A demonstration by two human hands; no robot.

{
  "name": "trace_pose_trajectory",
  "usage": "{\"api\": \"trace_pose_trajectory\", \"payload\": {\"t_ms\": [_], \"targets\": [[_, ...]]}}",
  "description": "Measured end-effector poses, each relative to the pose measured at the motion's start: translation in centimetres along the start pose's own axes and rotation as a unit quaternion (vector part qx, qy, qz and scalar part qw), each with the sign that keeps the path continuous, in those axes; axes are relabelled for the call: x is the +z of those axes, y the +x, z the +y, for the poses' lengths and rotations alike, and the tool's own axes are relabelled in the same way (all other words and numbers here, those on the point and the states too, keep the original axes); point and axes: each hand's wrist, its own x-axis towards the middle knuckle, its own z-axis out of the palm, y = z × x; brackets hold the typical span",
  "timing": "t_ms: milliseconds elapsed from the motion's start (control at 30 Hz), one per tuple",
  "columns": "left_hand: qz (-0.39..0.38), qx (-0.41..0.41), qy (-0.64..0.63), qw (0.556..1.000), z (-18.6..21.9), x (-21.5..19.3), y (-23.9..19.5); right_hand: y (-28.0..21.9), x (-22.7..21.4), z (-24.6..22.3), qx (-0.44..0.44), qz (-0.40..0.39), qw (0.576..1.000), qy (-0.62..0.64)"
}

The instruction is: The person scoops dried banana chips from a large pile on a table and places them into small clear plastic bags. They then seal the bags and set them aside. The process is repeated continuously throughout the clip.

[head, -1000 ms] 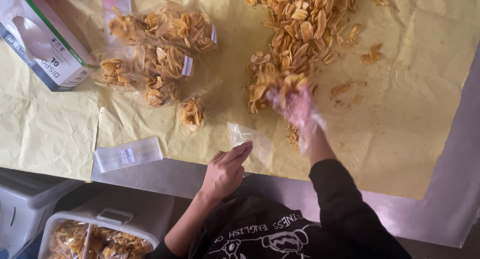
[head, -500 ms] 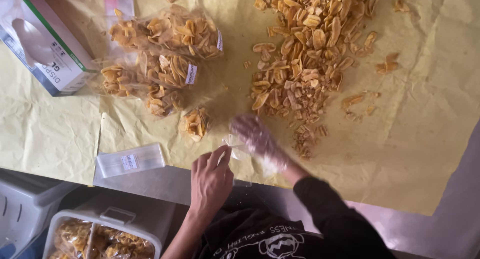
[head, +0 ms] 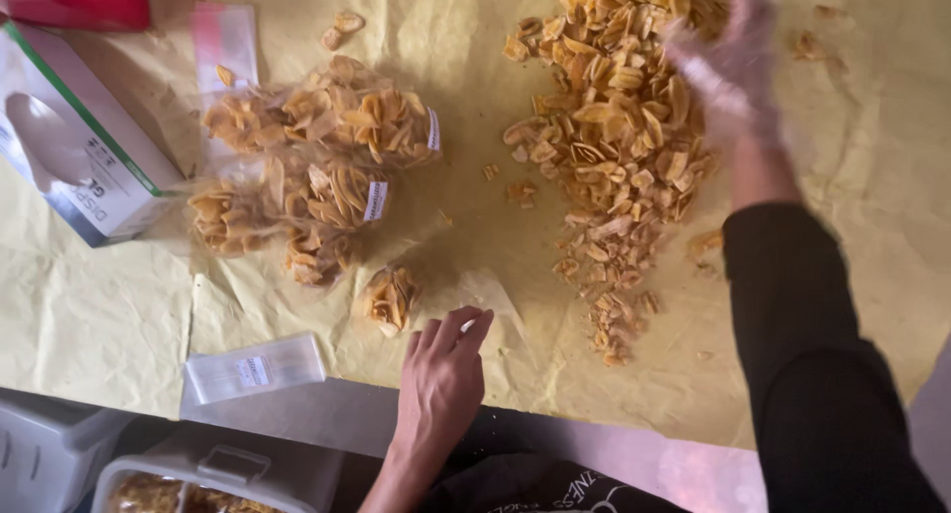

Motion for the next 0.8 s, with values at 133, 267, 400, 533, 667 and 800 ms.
{"api": "trace_pose_trajectory", "payload": {"t_ms": [133,267,400,533,667,800], "targets": [[-0.049,-0.023,0.015,0.998,0.5,-0.5,1.2,5.4,-1.8,-0.7,0.269,-0.135,0.954,-0.001],[-0.053,-0.044,0.002,0.998,0.3,-0.4,1.7,7.4,0.0,-2.4,0.179,-0.221,0.955,-0.088],[-0.045,-0.077,-0.049,0.995,0.4,0.1,1.6,4.5,0.4,-5.7,0.027,-0.304,0.906,-0.294],[-0.026,-0.057,-0.076,0.995,1.1,0.4,1.2,-4.5,0.1,-7.9,-0.102,-0.358,0.864,-0.339],[-0.002,-0.03,-0.087,0.996,1.7,1.0,1.0,-12.8,0.9,-5.1,-0.113,-0.266,0.934,-0.212],[-0.011,-0.041,-0.096,0.994,2.6,1.7,0.9,-19.5,1.6,-2.2,-0.272,-0.051,0.898,-0.342]]}}
